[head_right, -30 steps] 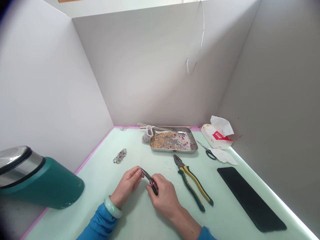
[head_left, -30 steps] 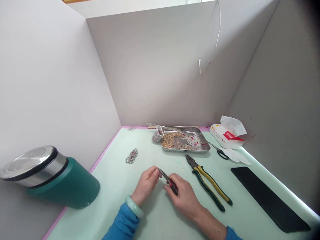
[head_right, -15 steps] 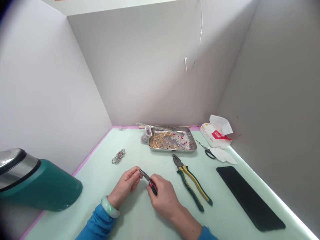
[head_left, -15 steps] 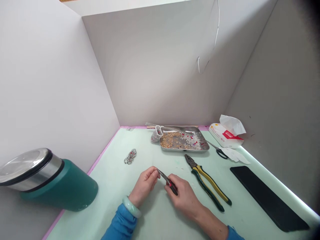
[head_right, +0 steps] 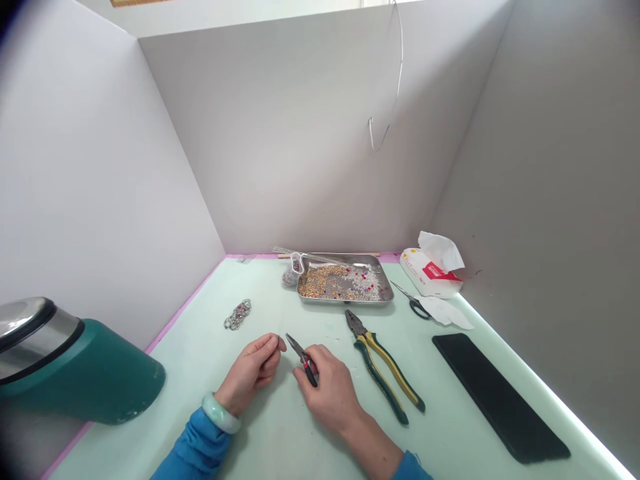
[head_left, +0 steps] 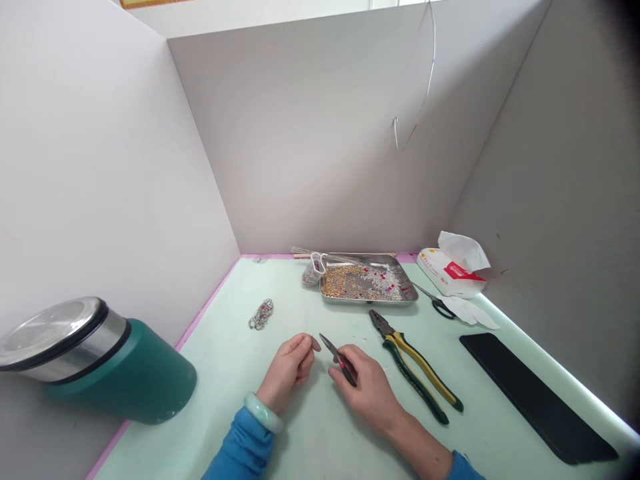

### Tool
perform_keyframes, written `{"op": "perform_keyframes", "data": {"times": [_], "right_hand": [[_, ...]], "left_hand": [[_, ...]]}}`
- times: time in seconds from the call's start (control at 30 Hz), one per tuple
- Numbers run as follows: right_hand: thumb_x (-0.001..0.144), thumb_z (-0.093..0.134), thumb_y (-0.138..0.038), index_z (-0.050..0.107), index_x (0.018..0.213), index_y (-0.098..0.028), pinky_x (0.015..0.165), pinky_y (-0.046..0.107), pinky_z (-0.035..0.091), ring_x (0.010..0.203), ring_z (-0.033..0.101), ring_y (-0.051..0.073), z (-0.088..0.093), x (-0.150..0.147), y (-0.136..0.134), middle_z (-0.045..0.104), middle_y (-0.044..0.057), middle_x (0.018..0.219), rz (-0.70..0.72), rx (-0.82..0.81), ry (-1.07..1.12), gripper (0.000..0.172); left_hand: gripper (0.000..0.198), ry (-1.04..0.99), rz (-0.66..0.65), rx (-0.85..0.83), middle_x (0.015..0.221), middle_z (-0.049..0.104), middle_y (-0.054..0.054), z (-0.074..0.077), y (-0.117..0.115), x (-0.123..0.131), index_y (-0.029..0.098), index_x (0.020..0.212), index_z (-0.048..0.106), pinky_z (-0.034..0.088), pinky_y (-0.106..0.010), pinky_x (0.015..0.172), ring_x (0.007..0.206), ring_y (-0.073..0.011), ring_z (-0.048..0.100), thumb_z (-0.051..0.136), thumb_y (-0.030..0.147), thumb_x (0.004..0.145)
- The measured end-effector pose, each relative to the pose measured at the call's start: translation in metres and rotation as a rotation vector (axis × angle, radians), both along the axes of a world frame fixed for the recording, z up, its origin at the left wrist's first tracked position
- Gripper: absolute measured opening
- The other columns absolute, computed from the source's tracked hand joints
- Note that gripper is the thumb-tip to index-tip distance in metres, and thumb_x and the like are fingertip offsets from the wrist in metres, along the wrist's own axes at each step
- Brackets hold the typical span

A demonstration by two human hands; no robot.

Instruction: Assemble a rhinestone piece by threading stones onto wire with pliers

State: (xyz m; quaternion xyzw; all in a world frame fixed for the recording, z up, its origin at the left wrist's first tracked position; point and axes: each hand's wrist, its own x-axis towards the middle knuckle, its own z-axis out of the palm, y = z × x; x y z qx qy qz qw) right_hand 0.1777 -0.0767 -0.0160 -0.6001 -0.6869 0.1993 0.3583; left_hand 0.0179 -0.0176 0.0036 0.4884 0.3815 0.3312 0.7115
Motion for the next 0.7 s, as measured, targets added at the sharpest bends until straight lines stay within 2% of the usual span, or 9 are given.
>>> {"op": "perform_keyframes", "data": {"times": [0.13, 0.37, 0.7], "right_hand": [[0.081, 0.053, -0.025, 0.046, 0.078, -0.02, 0.059, 0.024, 0.034, 0.064, 0.046, 0.014, -0.0003, -0.0015, -0.0021, 0.049, -0.001, 0.073, 0.009, 0.012, -0.018, 0.009], [0.081, 0.054, -0.023, 0.048, 0.08, -0.019, 0.06, 0.024, 0.035, 0.065, 0.047, 0.014, 0.0004, -0.0014, -0.0013, 0.05, -0.001, 0.074, 0.041, 0.049, -0.027, 0.007], [0.08, 0.052, -0.021, 0.047, 0.072, -0.02, 0.056, 0.022, 0.032, 0.06, 0.043, 0.012, 0.0036, -0.0001, -0.0007, 0.047, -0.003, 0.067, 0.079, 0.006, 0.011, 0.009]], "left_hand": [[0.024, -0.099, -0.049, -0.06, 0.048, 0.025, 0.011, 0.0021, -0.0016, -0.0022, 0.019, 0.082, 0.047, 0.007, -0.018, 0.036, 0.041, -0.0051, 0.008, 0.049, 0.042, 0.085], [0.027, -0.084, -0.068, -0.049, 0.049, 0.031, 0.01, 0.0, -0.0027, -0.0005, 0.017, 0.076, 0.046, 0.008, -0.019, 0.036, 0.039, -0.0037, 0.01, 0.05, 0.043, 0.085], [0.033, -0.034, -0.071, -0.038, 0.047, 0.021, 0.012, 0.0031, -0.0022, -0.0024, 0.018, 0.071, 0.043, 0.007, -0.019, 0.037, 0.041, -0.0041, 0.008, 0.054, 0.048, 0.08]]}}
